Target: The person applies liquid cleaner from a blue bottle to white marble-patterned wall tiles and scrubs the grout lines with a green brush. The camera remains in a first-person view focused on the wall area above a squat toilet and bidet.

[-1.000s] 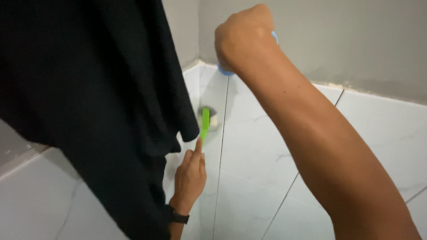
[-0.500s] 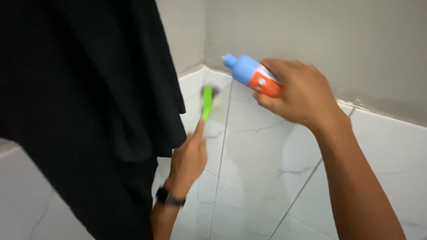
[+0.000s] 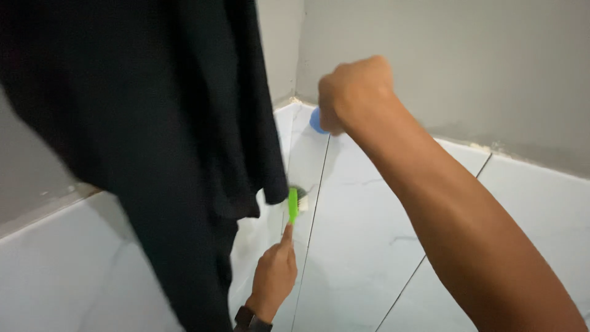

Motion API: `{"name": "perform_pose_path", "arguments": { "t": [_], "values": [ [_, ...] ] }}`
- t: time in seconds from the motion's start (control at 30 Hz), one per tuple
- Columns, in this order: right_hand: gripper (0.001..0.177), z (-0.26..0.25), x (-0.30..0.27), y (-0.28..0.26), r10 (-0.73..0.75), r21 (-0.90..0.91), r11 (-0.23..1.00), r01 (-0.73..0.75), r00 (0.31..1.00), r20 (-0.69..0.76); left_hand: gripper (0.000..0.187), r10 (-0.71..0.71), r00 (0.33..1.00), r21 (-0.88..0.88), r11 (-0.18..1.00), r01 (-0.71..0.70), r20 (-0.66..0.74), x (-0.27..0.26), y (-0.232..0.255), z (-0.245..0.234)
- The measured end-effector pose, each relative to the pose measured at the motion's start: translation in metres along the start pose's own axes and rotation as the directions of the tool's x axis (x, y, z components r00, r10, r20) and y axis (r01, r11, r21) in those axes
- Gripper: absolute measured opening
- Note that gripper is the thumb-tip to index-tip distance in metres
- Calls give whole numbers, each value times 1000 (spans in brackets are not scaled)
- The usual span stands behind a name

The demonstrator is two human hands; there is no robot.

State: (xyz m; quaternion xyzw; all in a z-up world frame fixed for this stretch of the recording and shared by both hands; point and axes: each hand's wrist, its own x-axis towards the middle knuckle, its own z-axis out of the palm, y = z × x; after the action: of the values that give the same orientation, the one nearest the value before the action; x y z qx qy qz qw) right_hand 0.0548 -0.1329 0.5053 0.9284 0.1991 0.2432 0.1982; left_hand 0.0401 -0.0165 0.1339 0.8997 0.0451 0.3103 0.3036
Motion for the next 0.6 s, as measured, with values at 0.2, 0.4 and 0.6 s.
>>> {"name": "perform_pose_path", "arguments": {
  "t": [0.2,0.4,0.6],
  "values": [
    [23,8,8,-23,87,-130,988,-89,996,-24,55,-16,983,167,986,-14,180,13,7,-44],
    [37,6,-35,14,23,-43,999,-25,998,-56,47,338,941,381,872,-308,-13,64,12,-46],
    [50,91,-70,71,62,298,942,155,790,-609,16,401,842,212,915,-344,-361,156,-63,39]
  ]
}}
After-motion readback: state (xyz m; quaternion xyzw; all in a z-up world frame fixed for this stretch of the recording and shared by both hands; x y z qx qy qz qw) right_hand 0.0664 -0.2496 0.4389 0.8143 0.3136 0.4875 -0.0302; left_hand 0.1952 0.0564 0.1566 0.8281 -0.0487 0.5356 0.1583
